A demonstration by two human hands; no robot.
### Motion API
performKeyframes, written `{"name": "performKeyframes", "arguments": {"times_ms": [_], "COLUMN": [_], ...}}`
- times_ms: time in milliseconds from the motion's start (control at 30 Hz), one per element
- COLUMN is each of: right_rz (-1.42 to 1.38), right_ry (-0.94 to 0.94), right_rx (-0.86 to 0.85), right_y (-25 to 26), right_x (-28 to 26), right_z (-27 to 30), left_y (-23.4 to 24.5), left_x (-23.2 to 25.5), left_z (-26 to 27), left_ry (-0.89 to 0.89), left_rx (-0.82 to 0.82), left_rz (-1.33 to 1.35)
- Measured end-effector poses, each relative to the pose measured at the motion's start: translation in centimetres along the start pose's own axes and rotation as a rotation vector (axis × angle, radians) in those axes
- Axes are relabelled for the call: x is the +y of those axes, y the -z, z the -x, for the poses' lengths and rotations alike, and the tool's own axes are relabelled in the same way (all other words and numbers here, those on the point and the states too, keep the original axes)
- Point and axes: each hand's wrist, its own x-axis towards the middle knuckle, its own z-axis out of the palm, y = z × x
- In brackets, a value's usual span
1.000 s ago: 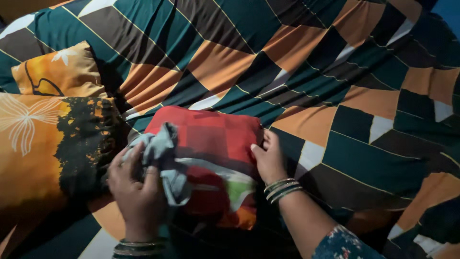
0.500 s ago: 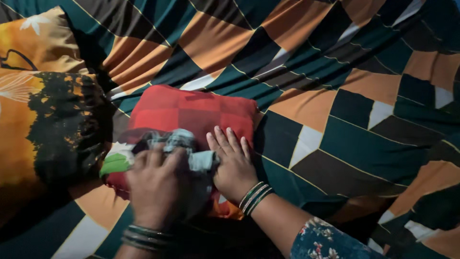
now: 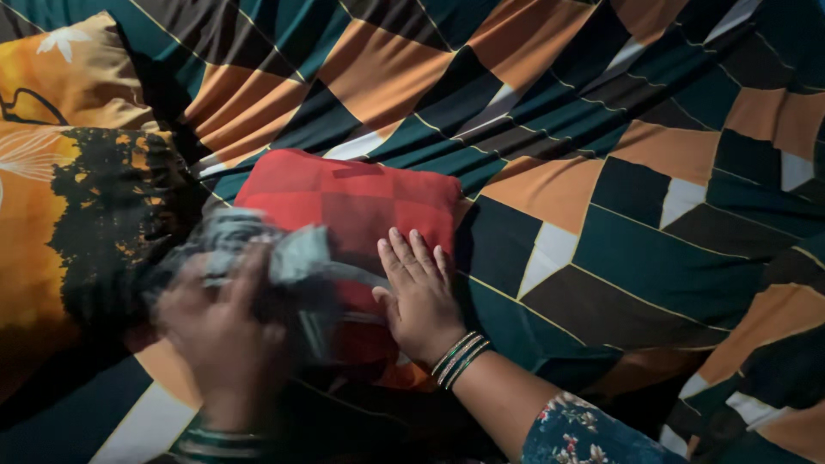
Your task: The person wipes various pillows and cushions by hand using a cloth while they are placed on a bed.
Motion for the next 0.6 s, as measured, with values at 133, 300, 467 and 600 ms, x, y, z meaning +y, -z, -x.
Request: {"name": "performKeyframes", "arguments": {"times_ms": [133, 300, 467, 600], "right_rz": [0.249, -0.054, -0.078, -0.11], "right_ry": [0.105, 0.021, -0.03, -0.028], "right_rx": [0.031, 0.01, -0.029, -0.017], "right_y": [-1.0, 0.4, 1.6, 1.9], "right_x": [0.7, 0.4, -0.9, -1.2], "right_z": [0.1, 0.0, -0.5, -0.5], "left_y": [-1.3, -2.5, -3.0, -4.0], "left_x": [7.0, 3.6, -4.6, -11.2], "left_z": [3.7, 3.9, 3.0, 1.3], "left_ry": [-0.239, -0.256, -0.073, 0.317], "left_rx": [-0.092, -0.06, 0.084, -0.058], "left_rz": [-0.036, -0.111, -0.056, -0.264]}}
